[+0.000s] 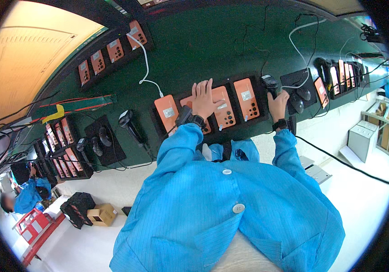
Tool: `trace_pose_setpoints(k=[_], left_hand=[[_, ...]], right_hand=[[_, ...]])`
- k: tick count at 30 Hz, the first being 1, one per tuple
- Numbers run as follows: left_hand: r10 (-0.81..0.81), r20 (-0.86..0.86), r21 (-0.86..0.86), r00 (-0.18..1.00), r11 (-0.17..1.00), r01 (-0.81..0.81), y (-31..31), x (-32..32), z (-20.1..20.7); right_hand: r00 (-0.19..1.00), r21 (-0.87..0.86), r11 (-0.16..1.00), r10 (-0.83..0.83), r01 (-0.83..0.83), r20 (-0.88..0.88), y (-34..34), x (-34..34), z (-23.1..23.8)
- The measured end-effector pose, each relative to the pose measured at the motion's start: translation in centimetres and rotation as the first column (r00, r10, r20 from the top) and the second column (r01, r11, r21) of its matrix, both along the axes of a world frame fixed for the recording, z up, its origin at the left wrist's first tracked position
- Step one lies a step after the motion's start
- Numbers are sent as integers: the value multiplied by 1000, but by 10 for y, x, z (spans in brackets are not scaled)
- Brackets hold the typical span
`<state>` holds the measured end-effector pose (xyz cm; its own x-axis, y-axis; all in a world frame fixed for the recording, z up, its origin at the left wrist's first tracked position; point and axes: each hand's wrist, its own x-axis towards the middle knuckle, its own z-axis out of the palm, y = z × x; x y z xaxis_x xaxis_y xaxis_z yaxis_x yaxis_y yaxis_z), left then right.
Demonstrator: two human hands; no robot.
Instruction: The recorder is testing and initializing orange industrial handheld devices by scanning barcodes and plugging in data/power cables at a factory station.
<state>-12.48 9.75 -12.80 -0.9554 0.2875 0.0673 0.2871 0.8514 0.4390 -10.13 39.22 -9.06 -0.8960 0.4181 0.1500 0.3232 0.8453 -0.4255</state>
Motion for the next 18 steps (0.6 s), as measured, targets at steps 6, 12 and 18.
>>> trace_pose_setpoints(k=[6, 12, 18], left_hand=[[-9, -16, -25, 1000, 1000, 8, -1, 1, 0], [1, -63, -36, 998, 999, -4, -1, 3, -2], [65, -98, -34, 993, 997, -69, 0, 16, -6]], right_hand=[[982, -350, 936, 22, 46, 187, 21, -5, -21], [964, -492, 865, 203, -95, 170, 3, 27, 28], [819, -583, 809, 386, -79, 424, -98, 70, 60]])
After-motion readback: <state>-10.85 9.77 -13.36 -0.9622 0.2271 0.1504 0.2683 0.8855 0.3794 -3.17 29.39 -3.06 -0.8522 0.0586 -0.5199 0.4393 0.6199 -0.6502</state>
